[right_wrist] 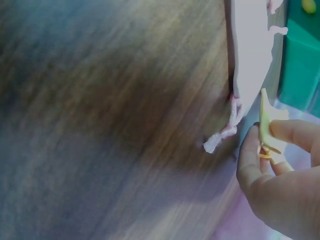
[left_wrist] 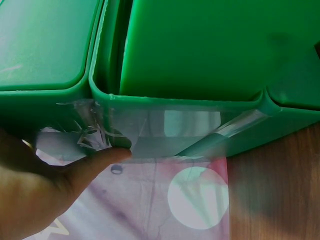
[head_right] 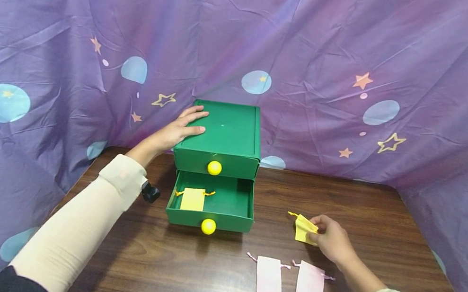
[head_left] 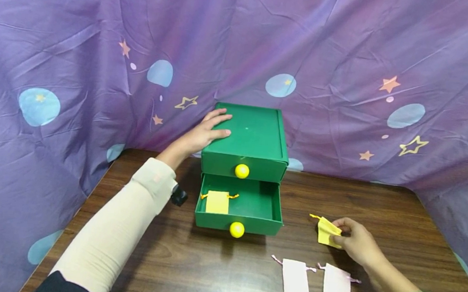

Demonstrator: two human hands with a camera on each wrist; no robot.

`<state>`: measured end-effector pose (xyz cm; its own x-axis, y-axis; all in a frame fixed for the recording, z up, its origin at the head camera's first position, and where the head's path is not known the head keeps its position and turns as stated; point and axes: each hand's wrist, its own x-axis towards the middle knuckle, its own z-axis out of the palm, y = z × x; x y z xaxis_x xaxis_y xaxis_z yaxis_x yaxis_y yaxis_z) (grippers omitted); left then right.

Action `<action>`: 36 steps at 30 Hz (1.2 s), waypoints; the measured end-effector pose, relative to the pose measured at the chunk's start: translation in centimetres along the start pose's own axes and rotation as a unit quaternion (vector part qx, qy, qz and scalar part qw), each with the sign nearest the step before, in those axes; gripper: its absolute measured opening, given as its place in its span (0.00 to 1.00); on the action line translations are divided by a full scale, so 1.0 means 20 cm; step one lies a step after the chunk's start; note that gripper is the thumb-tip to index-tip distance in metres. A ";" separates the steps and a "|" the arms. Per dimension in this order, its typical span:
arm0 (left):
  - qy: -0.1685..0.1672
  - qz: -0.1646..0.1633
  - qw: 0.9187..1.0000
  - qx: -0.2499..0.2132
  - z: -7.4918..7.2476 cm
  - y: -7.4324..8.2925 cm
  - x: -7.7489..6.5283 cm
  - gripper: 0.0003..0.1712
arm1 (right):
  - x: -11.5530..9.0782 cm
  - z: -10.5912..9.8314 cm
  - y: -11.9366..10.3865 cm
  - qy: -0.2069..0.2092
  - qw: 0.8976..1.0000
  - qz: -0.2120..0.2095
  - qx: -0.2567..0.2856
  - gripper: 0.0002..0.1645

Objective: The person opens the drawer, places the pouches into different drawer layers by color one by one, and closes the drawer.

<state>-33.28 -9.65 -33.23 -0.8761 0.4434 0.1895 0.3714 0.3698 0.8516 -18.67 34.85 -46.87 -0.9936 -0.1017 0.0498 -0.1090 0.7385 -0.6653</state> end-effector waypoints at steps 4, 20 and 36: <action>0.002 0.000 1.000 0.005 0.00 0.00 0.00 0.33 | 0.00 0.00 -0.01 -0.004 1.000 0.001 0.019 0.17; 0.000 0.003 1.000 0.016 0.00 -0.01 0.01 0.34 | -0.01 -0.01 -0.10 -0.015 0.998 -0.012 0.066 0.20; 0.001 0.001 1.000 0.017 0.00 -0.01 0.00 0.34 | -0.01 0.00 -0.24 -0.048 0.992 -0.047 0.111 0.22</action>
<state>-33.41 -9.74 -33.35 -0.8759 0.4429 0.1916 0.3832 0.3970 0.8340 -17.90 31.24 -43.67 -0.9706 -0.2342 0.0547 -0.1804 0.5587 -0.8095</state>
